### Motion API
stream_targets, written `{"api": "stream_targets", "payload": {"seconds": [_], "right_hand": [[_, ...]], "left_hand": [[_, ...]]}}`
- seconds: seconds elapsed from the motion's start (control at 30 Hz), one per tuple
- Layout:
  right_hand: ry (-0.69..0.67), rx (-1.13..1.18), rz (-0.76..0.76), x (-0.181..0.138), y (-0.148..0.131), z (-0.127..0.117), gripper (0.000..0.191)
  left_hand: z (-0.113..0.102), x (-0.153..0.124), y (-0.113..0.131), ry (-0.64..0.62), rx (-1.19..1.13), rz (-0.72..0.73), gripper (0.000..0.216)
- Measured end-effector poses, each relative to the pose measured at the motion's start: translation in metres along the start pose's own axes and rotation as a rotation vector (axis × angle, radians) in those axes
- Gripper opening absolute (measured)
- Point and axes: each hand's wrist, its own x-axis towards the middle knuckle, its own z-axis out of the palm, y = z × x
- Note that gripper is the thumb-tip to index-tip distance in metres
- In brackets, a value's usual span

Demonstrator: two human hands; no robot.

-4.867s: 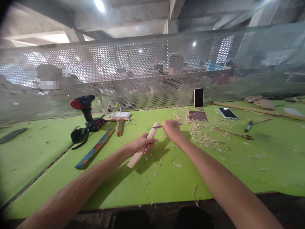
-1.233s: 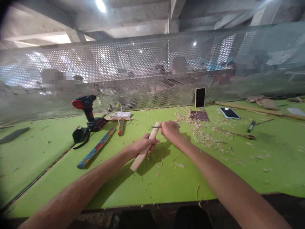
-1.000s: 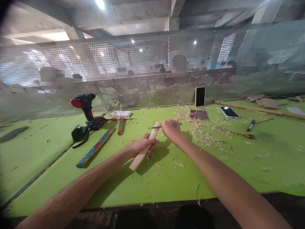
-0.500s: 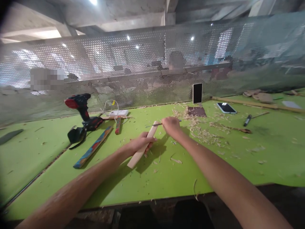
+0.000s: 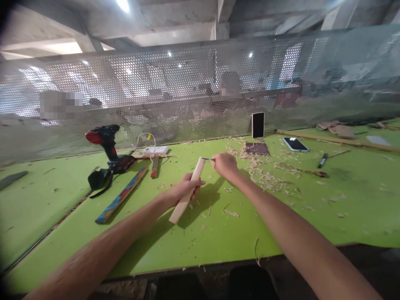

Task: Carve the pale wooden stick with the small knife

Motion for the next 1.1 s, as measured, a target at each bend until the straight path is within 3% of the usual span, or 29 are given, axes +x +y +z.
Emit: {"api": "stream_targets", "payload": {"seconds": [0.27,0.43,0.8,1.0,1.1], "right_hand": [[-0.027,-0.136,-0.072,-0.012,-0.029,0.003,0.031],[-0.024,-0.144,0.008,-0.006,-0.018,0.008,0.032],[-0.019,-0.170,0.028,0.003,-0.008,0.015,0.029],[0.050,-0.109,0.176,0.011,0.026,0.005,0.030],[0.107,-0.052,0.214,0.011,0.033,-0.001,0.032]], "left_hand": [[0.002,0.000,0.002,0.029,0.012,0.017,0.024],[0.005,-0.005,0.005,0.033,0.100,-0.003,0.020],[0.000,-0.001,-0.004,0.023,0.180,0.020,0.022],[0.008,-0.012,0.002,-0.084,0.187,0.035,0.028],[0.012,-0.016,0.009,-0.034,0.130,-0.006,0.027]]}}
